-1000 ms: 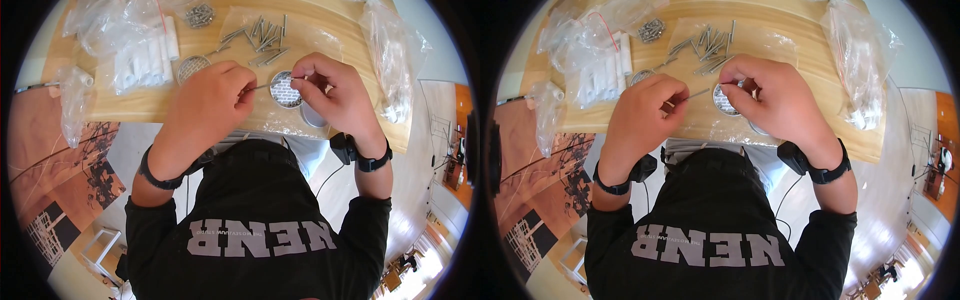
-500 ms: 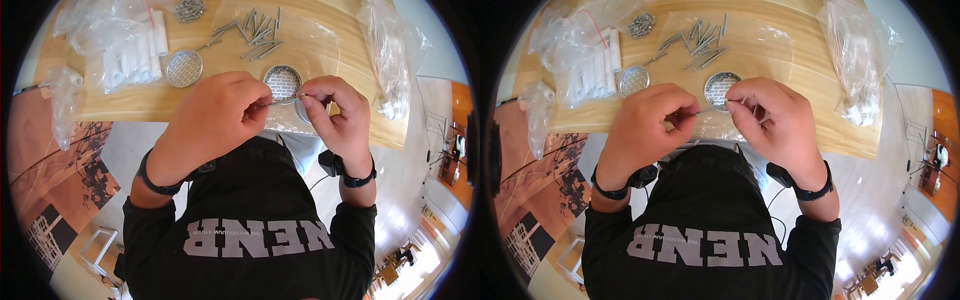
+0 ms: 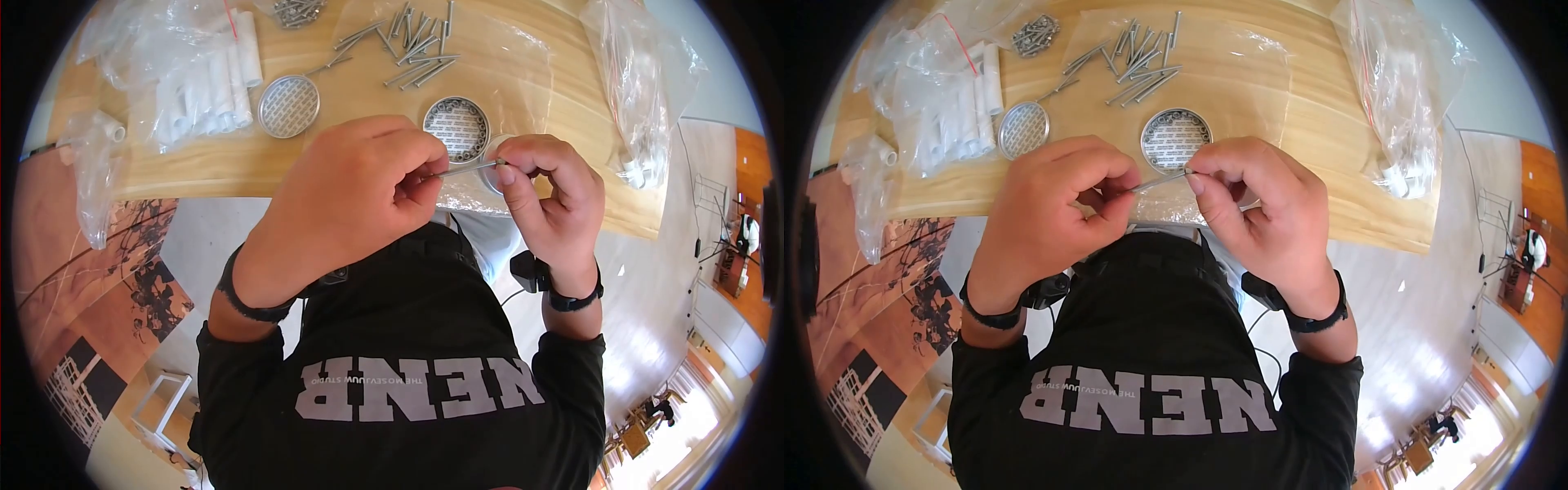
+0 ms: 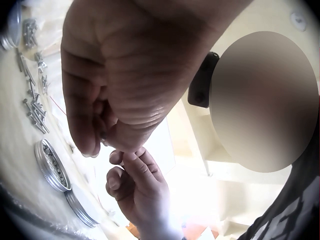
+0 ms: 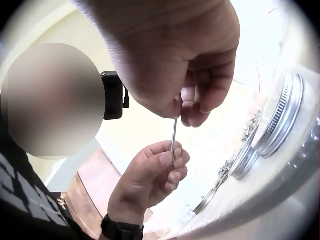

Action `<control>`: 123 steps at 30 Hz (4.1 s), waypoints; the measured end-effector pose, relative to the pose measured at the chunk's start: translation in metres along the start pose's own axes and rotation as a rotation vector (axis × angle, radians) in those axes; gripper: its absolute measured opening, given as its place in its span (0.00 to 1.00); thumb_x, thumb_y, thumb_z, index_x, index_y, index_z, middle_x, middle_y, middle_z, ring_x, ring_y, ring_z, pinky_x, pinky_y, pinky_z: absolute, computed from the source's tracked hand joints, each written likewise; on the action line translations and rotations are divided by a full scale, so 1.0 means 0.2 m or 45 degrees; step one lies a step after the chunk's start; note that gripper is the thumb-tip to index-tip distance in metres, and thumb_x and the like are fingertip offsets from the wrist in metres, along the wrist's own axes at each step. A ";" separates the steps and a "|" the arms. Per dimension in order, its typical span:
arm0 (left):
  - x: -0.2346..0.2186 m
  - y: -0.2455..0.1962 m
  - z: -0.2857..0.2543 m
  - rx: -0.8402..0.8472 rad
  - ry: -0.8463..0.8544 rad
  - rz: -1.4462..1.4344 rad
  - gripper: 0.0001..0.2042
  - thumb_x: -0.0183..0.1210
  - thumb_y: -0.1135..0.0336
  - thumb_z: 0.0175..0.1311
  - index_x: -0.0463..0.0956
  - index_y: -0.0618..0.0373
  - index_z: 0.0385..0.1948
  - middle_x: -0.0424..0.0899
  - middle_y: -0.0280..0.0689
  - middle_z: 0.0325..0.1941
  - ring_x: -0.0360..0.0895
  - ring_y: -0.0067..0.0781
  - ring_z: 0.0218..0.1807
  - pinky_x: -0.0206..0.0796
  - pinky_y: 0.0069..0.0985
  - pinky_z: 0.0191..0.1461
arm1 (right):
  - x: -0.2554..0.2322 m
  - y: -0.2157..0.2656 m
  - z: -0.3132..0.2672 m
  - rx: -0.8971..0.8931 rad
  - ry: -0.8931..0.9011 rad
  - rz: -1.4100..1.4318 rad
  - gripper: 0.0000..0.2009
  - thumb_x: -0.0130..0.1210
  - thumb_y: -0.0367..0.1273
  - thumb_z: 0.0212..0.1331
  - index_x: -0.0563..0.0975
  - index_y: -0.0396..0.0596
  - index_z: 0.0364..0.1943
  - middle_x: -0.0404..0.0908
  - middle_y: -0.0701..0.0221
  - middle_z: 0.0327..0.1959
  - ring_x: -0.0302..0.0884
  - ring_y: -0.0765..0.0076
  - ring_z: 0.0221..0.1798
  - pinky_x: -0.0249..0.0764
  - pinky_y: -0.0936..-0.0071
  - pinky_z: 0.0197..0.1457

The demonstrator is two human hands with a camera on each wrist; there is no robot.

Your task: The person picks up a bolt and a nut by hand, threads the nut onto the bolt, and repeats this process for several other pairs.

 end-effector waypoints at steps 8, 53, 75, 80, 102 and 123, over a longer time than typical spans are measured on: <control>0.02 0.01 0.00 -0.003 0.021 -0.019 0.08 0.62 0.81 0.50 0.78 0.63 0.32 0.80 0.36 0.29 0.81 0.26 0.29 0.75 0.20 0.31 | 0.00 -0.05 -0.05 0.006 -0.076 0.089 0.07 0.64 0.22 0.56 0.78 0.42 0.37 0.83 0.70 0.31 0.78 0.81 0.26 0.73 0.84 0.28; 0.08 0.05 0.01 -0.163 0.170 -0.214 0.06 0.61 0.79 0.55 0.79 0.63 0.35 0.83 0.35 0.31 0.82 0.22 0.31 0.76 0.18 0.31 | -0.01 -0.09 -0.11 0.073 -0.253 0.230 0.06 0.61 0.20 0.57 0.78 0.41 0.37 0.84 0.65 0.35 0.80 0.74 0.34 0.74 0.82 0.33; 0.08 0.06 0.01 -0.156 0.148 -0.235 0.07 0.62 0.79 0.54 0.79 0.63 0.35 0.83 0.35 0.32 0.82 0.22 0.31 0.75 0.18 0.30 | 0.00 -0.10 -0.12 0.073 -0.256 0.243 0.07 0.61 0.20 0.57 0.77 0.41 0.38 0.83 0.65 0.36 0.80 0.74 0.35 0.73 0.83 0.32; 0.08 0.06 0.01 -0.154 0.143 -0.230 0.07 0.62 0.79 0.54 0.79 0.62 0.34 0.83 0.35 0.31 0.82 0.23 0.31 0.75 0.18 0.31 | 0.01 -0.11 -0.13 0.085 -0.264 0.241 0.07 0.61 0.21 0.58 0.77 0.41 0.38 0.84 0.65 0.35 0.80 0.76 0.33 0.73 0.83 0.31; 0.10 0.06 0.01 -0.195 0.152 -0.260 0.07 0.61 0.79 0.55 0.79 0.62 0.35 0.83 0.34 0.31 0.82 0.21 0.31 0.73 0.17 0.30 | 0.02 -0.11 -0.15 0.068 -0.261 0.196 0.07 0.61 0.21 0.57 0.77 0.40 0.39 0.83 0.62 0.36 0.82 0.71 0.35 0.77 0.80 0.35; 0.11 0.07 0.00 -0.167 0.176 -0.345 0.06 0.62 0.78 0.55 0.79 0.62 0.34 0.83 0.33 0.30 0.80 0.19 0.29 0.72 0.15 0.28 | 0.02 -0.13 -0.10 0.052 0.059 0.644 0.09 0.59 0.17 0.57 0.74 0.40 0.39 0.83 0.55 0.42 0.81 0.72 0.40 0.77 0.79 0.39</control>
Point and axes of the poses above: each hand's wrist, its own z-axis towards the middle knuckle, its own x-axis out of the palm, y = z × x, the point moved 8 cm from there along z, towards the middle knuckle
